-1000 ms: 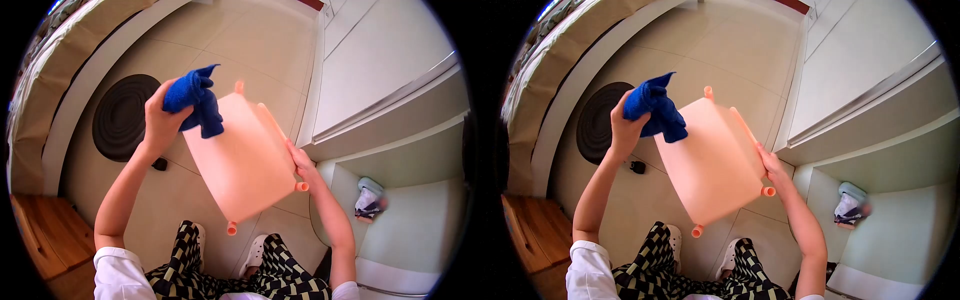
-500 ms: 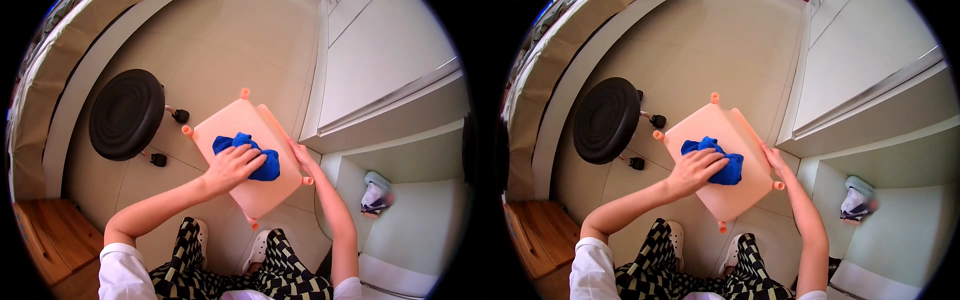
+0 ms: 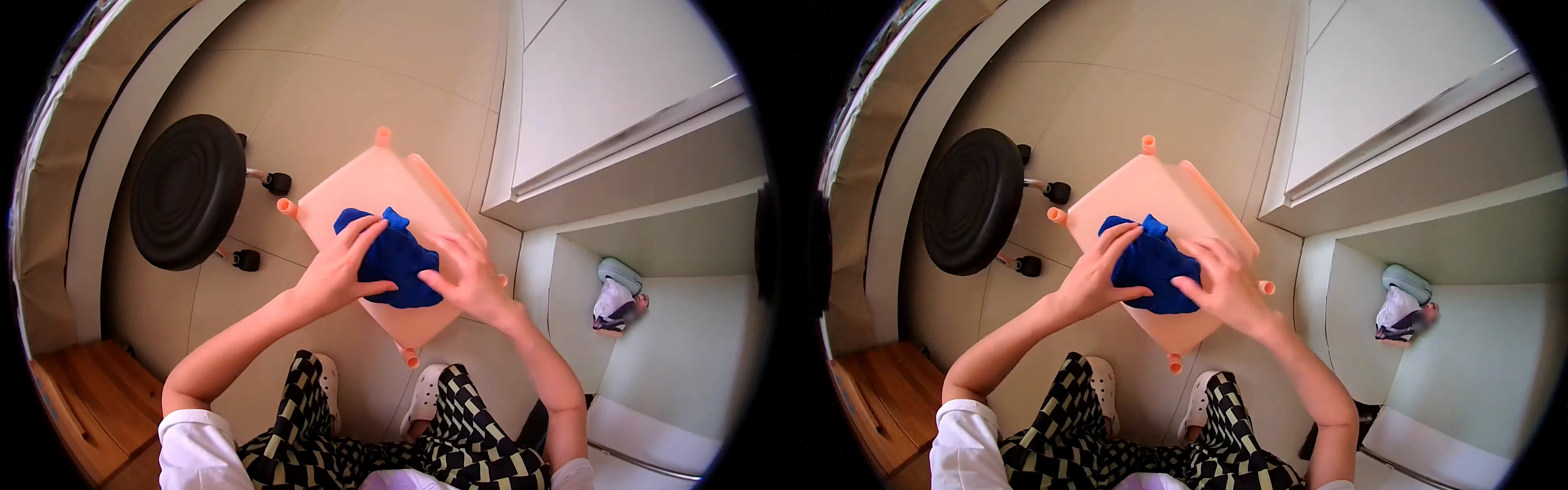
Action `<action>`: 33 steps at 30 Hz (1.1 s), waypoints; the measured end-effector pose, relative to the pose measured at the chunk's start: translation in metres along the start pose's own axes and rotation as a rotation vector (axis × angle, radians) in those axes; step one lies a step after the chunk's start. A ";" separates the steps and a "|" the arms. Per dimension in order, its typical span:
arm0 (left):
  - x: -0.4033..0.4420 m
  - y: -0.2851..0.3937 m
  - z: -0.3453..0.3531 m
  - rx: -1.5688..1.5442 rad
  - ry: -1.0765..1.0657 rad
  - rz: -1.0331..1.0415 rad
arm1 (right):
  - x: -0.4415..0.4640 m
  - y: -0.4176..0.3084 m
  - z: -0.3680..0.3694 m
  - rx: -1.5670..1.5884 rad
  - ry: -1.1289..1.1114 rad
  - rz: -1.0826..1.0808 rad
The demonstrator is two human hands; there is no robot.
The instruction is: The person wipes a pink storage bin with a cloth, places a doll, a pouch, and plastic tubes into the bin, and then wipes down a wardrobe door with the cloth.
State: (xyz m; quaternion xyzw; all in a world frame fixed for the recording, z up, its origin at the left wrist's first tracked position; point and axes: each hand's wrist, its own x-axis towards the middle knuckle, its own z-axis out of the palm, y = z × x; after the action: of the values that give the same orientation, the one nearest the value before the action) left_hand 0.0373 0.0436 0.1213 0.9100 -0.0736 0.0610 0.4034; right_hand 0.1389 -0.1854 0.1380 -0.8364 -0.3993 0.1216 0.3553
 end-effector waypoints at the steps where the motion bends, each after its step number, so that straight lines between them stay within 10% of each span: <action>1: -0.005 -0.002 0.000 0.000 -0.004 0.000 | 0.007 -0.009 0.005 0.002 0.001 0.003; 3: -0.016 -0.005 0.001 -0.055 -0.033 -0.106 | 0.026 -0.020 0.011 -0.129 -0.064 -0.340; 7: -0.028 -0.021 0.003 0.036 -0.092 0.057 | 0.043 -0.012 0.021 -0.192 -0.143 -0.357; 14: -0.019 -0.021 0.004 0.235 -0.038 0.211 | 0.027 -0.009 -0.020 0.266 -0.225 0.056; 19: 0.001 0.033 -0.017 -0.322 -0.003 -0.300 | 0.017 -0.002 -0.048 0.655 -0.166 0.282; 25: 0.022 0.013 0.006 -0.567 0.065 -0.408 | 0.032 0.028 -0.023 1.021 -0.028 0.525; 33: 0.008 -0.013 0.020 0.053 0.254 -0.214 | 0.032 0.036 0.006 -0.121 0.296 0.050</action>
State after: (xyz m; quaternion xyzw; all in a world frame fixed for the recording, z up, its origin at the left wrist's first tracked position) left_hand 0.0483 0.0366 0.1003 0.9079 0.0772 0.1340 0.3897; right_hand 0.1780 -0.1735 0.1114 -0.8748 -0.3281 -0.0184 0.3559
